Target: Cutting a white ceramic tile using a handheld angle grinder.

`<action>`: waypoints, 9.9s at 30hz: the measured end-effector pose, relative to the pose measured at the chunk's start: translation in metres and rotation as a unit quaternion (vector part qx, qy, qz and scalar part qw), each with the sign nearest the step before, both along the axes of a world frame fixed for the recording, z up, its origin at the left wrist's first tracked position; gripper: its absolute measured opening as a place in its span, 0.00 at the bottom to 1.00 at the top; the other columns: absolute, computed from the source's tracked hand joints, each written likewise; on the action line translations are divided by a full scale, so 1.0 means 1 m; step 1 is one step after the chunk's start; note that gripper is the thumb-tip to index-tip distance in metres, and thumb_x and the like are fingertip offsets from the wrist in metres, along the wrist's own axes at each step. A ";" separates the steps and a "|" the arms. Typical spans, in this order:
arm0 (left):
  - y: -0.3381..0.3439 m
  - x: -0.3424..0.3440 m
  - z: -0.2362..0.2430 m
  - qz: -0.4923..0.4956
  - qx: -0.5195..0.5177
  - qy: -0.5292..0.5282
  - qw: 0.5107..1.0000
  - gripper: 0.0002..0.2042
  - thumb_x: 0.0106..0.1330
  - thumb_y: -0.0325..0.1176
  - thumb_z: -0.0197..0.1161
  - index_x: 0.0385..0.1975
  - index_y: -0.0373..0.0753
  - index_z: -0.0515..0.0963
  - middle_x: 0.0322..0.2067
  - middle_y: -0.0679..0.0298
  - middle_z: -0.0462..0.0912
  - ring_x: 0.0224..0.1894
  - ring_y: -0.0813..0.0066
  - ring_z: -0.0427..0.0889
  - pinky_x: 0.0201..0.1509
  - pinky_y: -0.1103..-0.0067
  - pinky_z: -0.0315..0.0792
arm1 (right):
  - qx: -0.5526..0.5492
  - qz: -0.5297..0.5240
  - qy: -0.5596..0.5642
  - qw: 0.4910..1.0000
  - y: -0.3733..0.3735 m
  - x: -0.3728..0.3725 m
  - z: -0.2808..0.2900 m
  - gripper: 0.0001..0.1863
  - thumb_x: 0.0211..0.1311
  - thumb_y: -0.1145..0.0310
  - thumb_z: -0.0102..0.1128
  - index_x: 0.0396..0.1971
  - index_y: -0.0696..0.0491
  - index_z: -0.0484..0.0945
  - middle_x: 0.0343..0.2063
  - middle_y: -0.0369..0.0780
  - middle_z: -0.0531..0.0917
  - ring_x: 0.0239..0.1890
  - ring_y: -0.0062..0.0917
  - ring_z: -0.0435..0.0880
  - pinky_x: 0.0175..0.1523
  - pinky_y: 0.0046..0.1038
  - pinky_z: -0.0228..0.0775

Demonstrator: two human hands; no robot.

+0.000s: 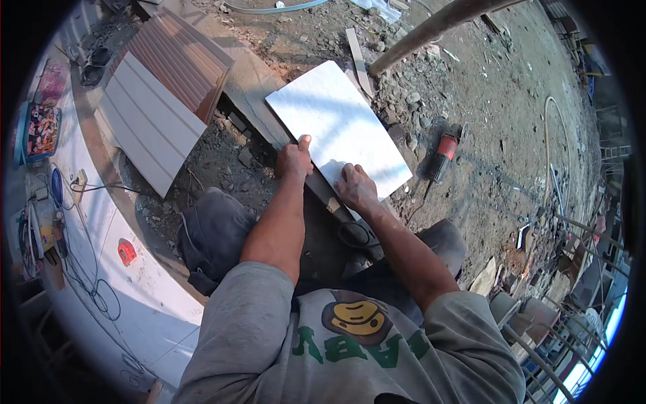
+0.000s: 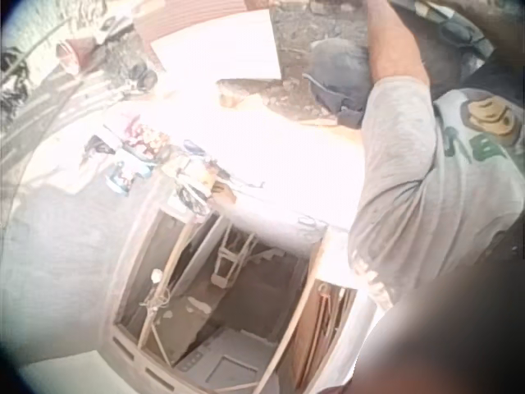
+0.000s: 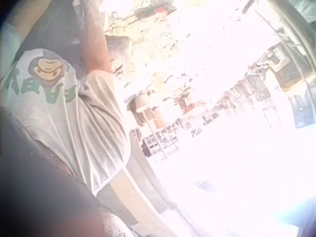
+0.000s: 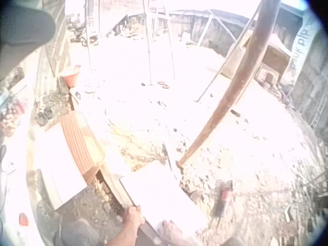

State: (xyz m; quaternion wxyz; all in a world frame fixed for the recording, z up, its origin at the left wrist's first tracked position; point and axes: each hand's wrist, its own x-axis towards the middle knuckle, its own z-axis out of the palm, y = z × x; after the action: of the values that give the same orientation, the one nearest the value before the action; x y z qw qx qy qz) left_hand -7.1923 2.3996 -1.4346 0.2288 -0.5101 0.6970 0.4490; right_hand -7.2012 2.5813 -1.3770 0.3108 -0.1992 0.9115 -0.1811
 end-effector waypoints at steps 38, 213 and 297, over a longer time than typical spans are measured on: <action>0.086 -0.053 0.007 0.083 0.015 0.057 0.995 0.34 0.63 0.64 0.53 0.20 0.31 0.75 0.18 0.58 0.81 0.15 0.71 0.79 0.20 0.77 0.73 | 0.003 -0.255 -0.036 0.966 0.167 -0.149 -0.019 0.31 0.57 0.54 0.60 0.58 0.54 0.70 0.51 0.50 0.79 0.56 0.42 0.76 0.61 0.36 0.65; 0.050 -0.127 0.156 -0.036 -0.170 0.338 0.925 0.12 0.63 0.30 0.63 0.44 0.36 0.79 0.30 0.66 0.83 0.30 0.77 0.79 0.37 0.80 0.74 | -0.134 -0.580 -0.014 0.803 0.249 -0.024 0.040 0.21 0.43 0.68 0.62 0.41 0.61 0.79 0.35 0.52 0.83 0.42 0.43 0.83 0.52 0.36 0.72; -0.051 -0.267 -0.024 -0.322 -0.308 0.067 0.892 0.11 0.62 0.45 0.62 0.44 0.61 0.82 0.48 0.68 0.83 0.55 0.66 0.78 0.62 0.67 0.62 | -0.166 -0.670 -0.033 0.723 0.161 -0.066 -0.071 0.08 0.57 0.76 0.60 0.36 0.60 0.84 0.23 0.37 0.84 0.23 0.17 0.82 0.31 0.19 0.75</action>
State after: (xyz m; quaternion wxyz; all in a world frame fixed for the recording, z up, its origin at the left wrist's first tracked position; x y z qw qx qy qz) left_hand -7.4598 2.3490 -1.4588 0.1451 -0.2711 0.9403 0.1462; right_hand -7.2673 2.7419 -1.4480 0.1005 0.4211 0.7519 -0.4972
